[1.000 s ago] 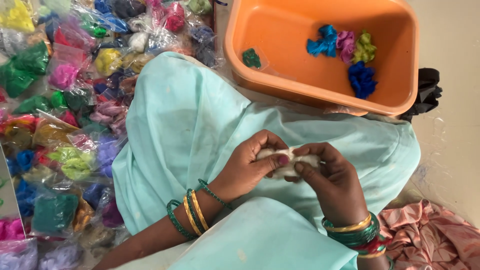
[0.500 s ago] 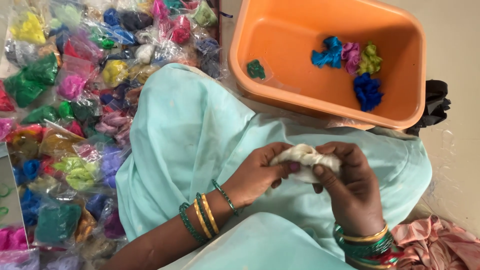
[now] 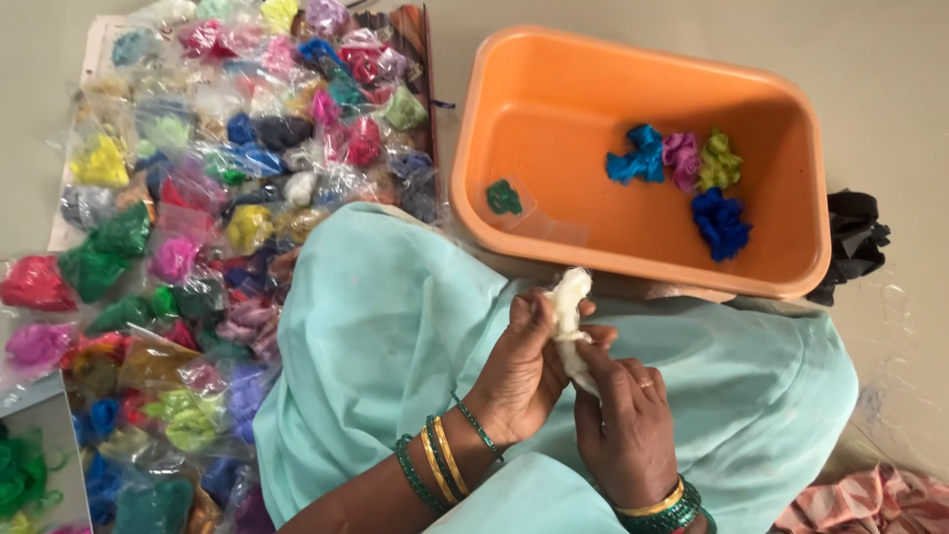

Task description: Tying bundles of colored synthetic hair into knots and placing them into a collection bin.

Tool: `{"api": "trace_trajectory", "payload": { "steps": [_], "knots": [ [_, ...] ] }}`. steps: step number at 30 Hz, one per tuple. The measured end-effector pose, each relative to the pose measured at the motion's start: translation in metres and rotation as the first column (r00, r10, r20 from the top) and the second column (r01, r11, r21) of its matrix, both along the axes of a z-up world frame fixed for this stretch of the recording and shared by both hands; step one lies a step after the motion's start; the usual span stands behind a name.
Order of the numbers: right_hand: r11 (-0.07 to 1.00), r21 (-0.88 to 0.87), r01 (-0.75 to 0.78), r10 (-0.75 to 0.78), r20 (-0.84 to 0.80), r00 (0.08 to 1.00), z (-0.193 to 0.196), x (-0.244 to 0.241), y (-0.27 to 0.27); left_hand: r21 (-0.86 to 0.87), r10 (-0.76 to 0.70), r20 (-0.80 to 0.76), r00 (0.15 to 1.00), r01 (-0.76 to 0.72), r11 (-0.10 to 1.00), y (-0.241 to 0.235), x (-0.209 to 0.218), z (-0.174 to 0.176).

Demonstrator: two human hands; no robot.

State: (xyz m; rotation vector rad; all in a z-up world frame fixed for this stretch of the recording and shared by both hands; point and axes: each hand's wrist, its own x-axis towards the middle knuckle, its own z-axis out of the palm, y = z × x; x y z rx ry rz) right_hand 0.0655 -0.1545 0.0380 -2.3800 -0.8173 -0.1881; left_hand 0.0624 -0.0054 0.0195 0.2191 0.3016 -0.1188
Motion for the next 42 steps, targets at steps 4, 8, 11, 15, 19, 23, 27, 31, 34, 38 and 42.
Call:
{"api": "trace_trajectory", "payload": {
  "steps": [4, 8, 11, 15, 19, 23, 27, 31, 34, 38, 42],
  "knots": [
    [0.994, 0.001, -0.109, 0.108, 0.110, 0.988, 0.015, 0.004, 0.003, 0.091, 0.057, 0.079, 0.995, -0.064, 0.994, -0.005, 0.006, -0.044],
    [0.892, 0.449, -0.045, 0.102, -0.102, 0.990, 0.020, 0.016, 0.016, 0.205, 0.080, 0.219, 0.972, -0.126, 0.971, -0.021, 0.014, -0.037],
    [0.754, 0.651, 0.087, 0.096, -0.241, 0.966, 0.012, 0.029, 0.033, 0.345, -0.069, 0.341, 0.937, -0.057, 0.937, -0.027, 0.020, -0.001],
    [0.456, 0.856, 0.244, 0.247, -0.385, 0.889, -0.001, 0.029, 0.041, 0.373, -0.143, 0.415, 0.899, -0.025, 0.928, -0.026, 0.027, 0.025],
    [0.293, 0.855, 0.427, 0.275, -0.504, 0.819, -0.027, 0.033, 0.037, 0.544, -0.131, 0.441, 0.888, -0.148, 0.826, -0.026, 0.037, 0.006],
    [0.131, 0.531, 0.837, 0.181, -0.843, 0.506, -0.006, 0.082, 0.039, 0.920, -0.513, 0.274, 0.813, -0.067, 0.386, 0.004, 0.041, -0.003],
    [0.338, 0.540, 0.771, 0.324, -0.835, 0.444, -0.074, 0.156, 0.006, 0.933, -0.454, 0.294, 0.841, -0.357, -0.056, 0.068, 0.021, -0.052],
    [0.612, 0.482, 0.626, 0.229, -0.867, 0.443, -0.103, 0.235, 0.004, 0.730, 0.138, 0.168, 0.976, -0.029, -0.683, 0.148, -0.001, -0.089],
    [0.772, 0.423, 0.474, 0.136, -0.839, 0.527, -0.137, 0.312, 0.016, 0.499, 0.330, 0.082, 0.940, 0.248, -0.831, 0.166, -0.003, -0.090],
    [0.946, 0.190, 0.265, -0.088, -0.633, 0.769, -0.184, 0.393, 0.039, 0.330, 0.483, -0.029, 0.875, 0.464, -0.822, 0.161, 0.010, -0.095],
    [0.937, -0.041, 0.346, -0.321, -0.490, 0.811, -0.213, 0.422, 0.064, 0.336, 0.500, -0.073, 0.863, 0.494, -0.802, 0.164, 0.017, -0.086]
  ]
}}
